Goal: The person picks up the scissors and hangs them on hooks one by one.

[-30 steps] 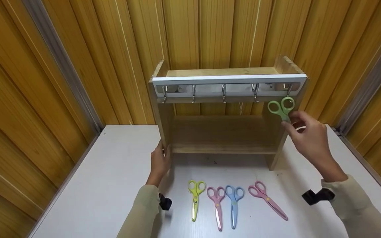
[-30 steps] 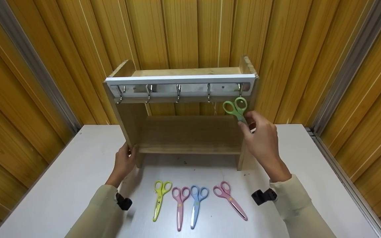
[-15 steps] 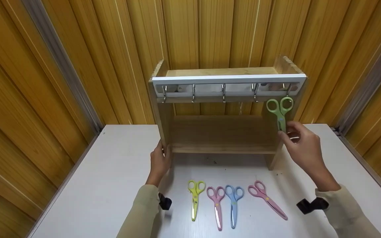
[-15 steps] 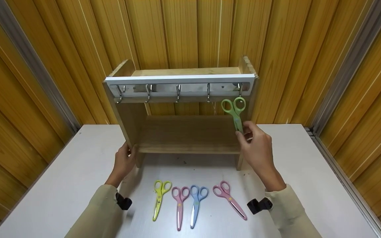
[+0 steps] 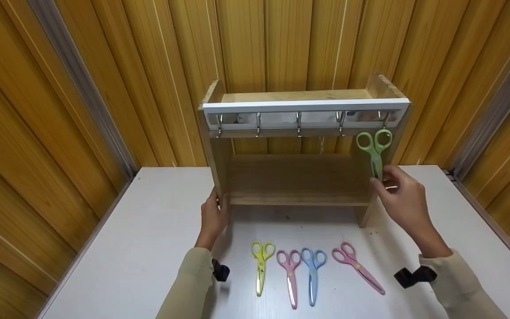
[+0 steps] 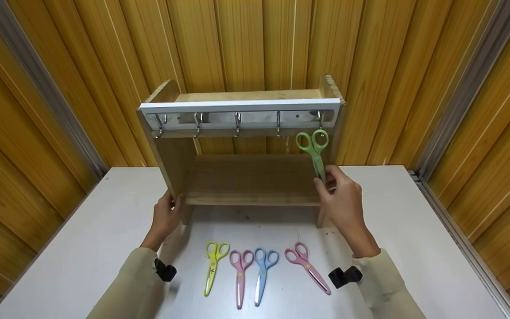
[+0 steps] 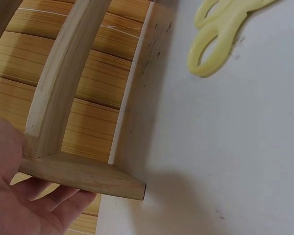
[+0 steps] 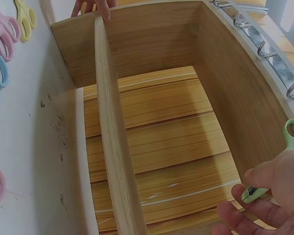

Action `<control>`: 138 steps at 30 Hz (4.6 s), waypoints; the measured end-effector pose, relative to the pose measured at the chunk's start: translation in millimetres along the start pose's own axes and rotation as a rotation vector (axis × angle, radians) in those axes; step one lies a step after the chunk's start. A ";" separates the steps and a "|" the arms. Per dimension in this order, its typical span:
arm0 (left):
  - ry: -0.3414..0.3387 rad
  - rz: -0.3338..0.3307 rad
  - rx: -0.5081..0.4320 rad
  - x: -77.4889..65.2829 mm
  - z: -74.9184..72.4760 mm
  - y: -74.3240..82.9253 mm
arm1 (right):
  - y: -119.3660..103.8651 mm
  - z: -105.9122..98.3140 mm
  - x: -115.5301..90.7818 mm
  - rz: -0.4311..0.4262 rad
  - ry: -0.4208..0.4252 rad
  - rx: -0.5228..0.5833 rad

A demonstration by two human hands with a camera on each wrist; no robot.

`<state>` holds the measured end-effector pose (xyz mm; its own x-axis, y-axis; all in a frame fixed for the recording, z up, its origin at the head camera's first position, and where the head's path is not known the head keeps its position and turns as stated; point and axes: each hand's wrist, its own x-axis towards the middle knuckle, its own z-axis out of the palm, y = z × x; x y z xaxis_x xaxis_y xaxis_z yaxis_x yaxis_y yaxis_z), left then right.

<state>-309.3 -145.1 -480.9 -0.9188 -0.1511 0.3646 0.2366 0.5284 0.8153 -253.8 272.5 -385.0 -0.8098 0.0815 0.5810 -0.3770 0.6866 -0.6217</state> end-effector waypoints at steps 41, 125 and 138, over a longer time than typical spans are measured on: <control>-0.011 0.006 -0.039 -0.4 0.1 -3.9 | 27.4 4.5 -88.4 0.212 -0.605 -0.232; -0.012 -0.001 -0.042 -2.7 1.8 -2.1 | 43.9 17.7 -121.3 0.177 -0.638 -0.371; -0.005 0.036 -0.056 -2.2 -0.4 -6.3 | 6.3 -8.1 -67.2 -0.068 -0.410 -0.353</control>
<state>-308.7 -148.4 -486.6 -0.9111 -0.1283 0.3918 0.2865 0.4862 0.8255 -198.1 277.2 -423.7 -0.9243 -0.2115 0.3177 -0.3179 0.8872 -0.3344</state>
